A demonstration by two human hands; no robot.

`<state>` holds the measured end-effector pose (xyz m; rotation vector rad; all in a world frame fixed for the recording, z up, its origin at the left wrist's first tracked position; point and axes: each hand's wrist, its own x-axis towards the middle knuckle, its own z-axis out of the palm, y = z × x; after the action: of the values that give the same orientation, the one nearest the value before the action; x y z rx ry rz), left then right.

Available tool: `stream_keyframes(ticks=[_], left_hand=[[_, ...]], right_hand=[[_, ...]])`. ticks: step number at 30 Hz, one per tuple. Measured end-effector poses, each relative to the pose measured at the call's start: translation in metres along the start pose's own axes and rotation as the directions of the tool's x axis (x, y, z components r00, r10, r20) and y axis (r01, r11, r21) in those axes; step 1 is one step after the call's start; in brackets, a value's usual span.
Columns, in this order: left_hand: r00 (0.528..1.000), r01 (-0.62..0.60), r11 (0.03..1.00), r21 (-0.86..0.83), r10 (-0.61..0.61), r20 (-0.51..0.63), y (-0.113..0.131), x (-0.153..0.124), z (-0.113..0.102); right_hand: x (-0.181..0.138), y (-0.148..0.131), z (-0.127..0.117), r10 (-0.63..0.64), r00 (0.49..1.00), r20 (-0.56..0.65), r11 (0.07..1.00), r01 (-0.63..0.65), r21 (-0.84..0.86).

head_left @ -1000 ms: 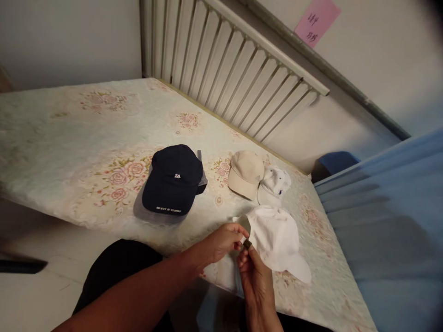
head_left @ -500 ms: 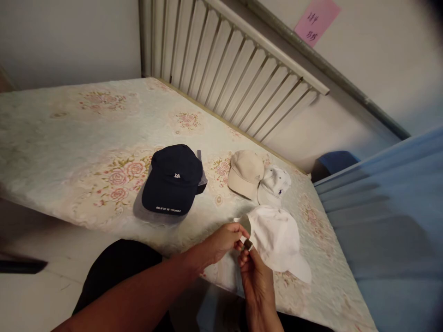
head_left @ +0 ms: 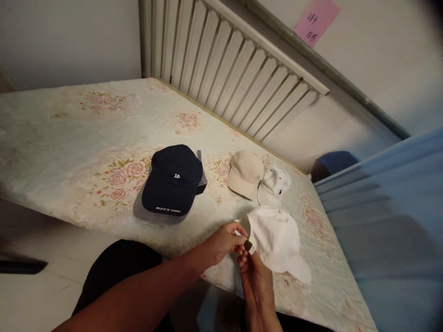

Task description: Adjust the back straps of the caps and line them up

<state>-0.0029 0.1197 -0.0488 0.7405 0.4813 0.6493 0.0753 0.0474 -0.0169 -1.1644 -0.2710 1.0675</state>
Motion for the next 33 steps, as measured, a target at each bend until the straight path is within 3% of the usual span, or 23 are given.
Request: stream_keyframes(ticks=[8, 13, 26, 33], left_hand=[[0.998, 0.048, 0.997, -0.053, -0.045, 0.055, 0.010, -0.006, 0.004], [0.997, 0.052, 0.998, 0.027, -0.053, 0.058, 0.008, -0.005, 0.003], [0.999, 0.010, 1.000, 0.017, -0.011, 0.052, 0.006, -0.003, 0.001], [0.999, -0.018, 1.000, 0.014, 0.018, 0.035, 0.003, -0.001, 0.000]], right_hand=[[0.000, -0.001, -0.002, 0.004, 1.000, 0.019, 1.000, -0.004, -0.004], [-0.002, -0.002, -0.001, -0.008, 0.999, 0.039, 1.000, 0.008, -0.019], [-0.009, 0.000, -0.014, 0.069, 0.997, 0.035, 0.997, -0.070, 0.036], [-0.013, 0.004, -0.015, 0.024, 0.999, 0.029, 0.995, -0.027, 0.095]])
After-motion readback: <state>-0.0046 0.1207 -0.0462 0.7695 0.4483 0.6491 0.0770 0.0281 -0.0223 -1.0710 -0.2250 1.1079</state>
